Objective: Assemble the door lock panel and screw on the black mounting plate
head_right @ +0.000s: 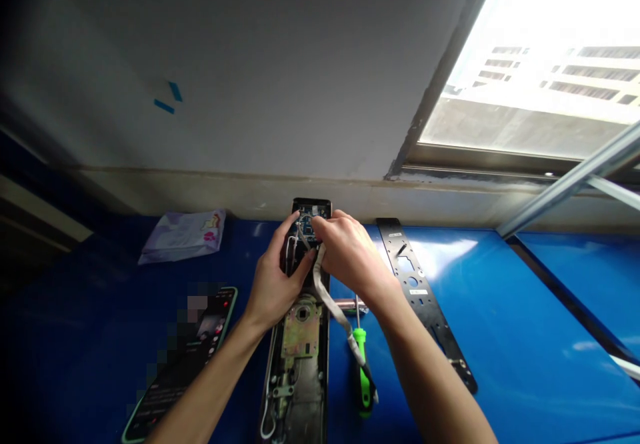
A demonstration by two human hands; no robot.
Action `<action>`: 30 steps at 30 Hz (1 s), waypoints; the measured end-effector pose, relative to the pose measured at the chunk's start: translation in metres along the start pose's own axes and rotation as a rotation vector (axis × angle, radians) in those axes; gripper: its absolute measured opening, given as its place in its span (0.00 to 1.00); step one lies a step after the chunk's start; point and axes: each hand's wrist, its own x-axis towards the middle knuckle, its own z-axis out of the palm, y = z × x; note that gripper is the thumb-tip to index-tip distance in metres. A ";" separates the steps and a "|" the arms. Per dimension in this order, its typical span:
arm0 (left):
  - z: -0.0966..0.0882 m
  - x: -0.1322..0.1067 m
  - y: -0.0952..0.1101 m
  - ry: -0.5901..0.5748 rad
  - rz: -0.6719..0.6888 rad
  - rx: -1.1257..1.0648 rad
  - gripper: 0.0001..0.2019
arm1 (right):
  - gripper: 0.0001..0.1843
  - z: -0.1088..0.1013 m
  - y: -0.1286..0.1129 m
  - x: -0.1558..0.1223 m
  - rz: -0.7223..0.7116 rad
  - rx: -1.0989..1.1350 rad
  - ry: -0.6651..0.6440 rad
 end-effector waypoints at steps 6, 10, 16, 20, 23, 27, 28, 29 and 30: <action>-0.004 -0.002 0.004 -0.031 0.023 0.201 0.30 | 0.14 -0.008 0.010 -0.010 -0.009 0.102 -0.016; -0.013 -0.011 0.023 -0.111 0.276 0.457 0.29 | 0.16 -0.020 0.015 -0.033 0.023 0.188 0.025; -0.019 -0.021 0.062 -0.412 0.621 0.520 0.14 | 0.12 -0.030 0.034 -0.085 0.247 0.224 0.039; -0.002 -0.020 0.085 -0.651 0.677 0.453 0.17 | 0.12 -0.029 0.061 -0.117 0.466 0.110 -0.011; 0.020 -0.017 0.098 -0.779 0.666 0.461 0.11 | 0.15 -0.026 0.084 -0.138 0.680 -0.039 -0.046; 0.049 -0.012 0.105 -0.900 0.639 0.614 0.07 | 0.23 -0.015 0.105 -0.154 0.854 -0.087 -0.165; 0.055 -0.012 0.105 -0.916 0.632 0.644 0.07 | 0.22 -0.012 0.108 -0.155 0.880 -0.077 -0.194; 0.060 -0.011 0.104 -0.930 0.622 0.668 0.07 | 0.21 -0.009 0.110 -0.156 0.905 -0.063 -0.219; 0.064 -0.011 0.103 -0.944 0.607 0.691 0.07 | 0.20 -0.008 0.112 -0.156 0.929 -0.046 -0.238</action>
